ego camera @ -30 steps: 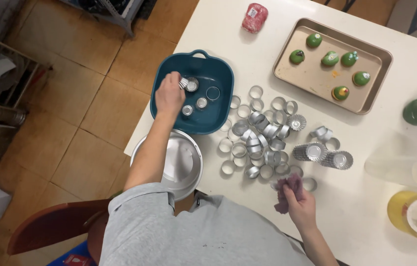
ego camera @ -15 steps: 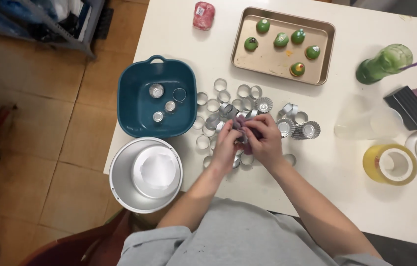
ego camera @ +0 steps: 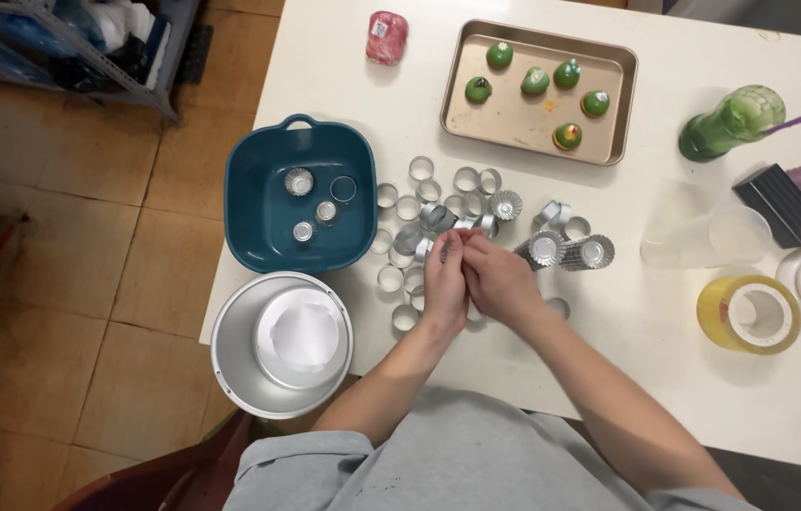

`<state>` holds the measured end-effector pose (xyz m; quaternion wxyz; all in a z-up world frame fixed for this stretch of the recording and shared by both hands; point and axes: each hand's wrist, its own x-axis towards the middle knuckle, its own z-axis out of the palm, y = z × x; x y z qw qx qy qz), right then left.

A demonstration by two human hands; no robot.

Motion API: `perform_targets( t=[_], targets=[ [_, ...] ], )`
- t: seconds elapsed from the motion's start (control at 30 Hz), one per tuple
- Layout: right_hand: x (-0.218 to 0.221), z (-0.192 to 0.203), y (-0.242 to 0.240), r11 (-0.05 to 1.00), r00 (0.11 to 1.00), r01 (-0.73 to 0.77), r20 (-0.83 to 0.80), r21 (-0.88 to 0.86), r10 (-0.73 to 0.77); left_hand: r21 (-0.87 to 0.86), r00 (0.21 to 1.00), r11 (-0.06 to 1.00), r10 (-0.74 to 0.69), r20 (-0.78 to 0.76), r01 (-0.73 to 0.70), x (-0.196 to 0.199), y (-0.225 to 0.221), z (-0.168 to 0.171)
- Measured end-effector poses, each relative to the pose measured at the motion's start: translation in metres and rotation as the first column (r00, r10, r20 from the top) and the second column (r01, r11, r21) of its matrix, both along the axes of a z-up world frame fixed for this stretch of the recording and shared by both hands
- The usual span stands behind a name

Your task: Organizing and stacking small metal baking molds into a container.

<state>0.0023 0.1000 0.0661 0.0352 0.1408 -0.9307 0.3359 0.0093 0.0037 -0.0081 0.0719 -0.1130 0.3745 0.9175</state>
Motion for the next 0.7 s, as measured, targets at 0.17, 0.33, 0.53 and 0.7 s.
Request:
perform_targets(
  t=[0.17,0.33,0.53,0.7],
  targets=[
    [-0.008,-0.051,0.060,0.898,0.913,-0.304,0.171,-0.320,0.370,0.145,0.976,0.973,-0.193,0.103,0.177,0.004,-0.012,-0.009],
    [0.016,-0.126,0.077,0.373,0.670,0.644,0.727,-0.668,0.146,-0.036,0.992,0.993,-0.114,-0.048,0.112,0.002,-0.008,-0.001],
    [0.036,-0.074,0.026,0.597,0.975,0.187,0.220,-0.780,-0.018,-0.739,0.849,0.616,-0.207,-0.486,-0.272,0.010,-0.015,0.017],
    [0.042,-0.034,0.016,0.757,0.739,0.567,0.608,-0.326,-0.291,-0.963,0.933,0.213,-0.281,-0.224,-0.166,0.022,-0.020,-0.004]
  ],
)
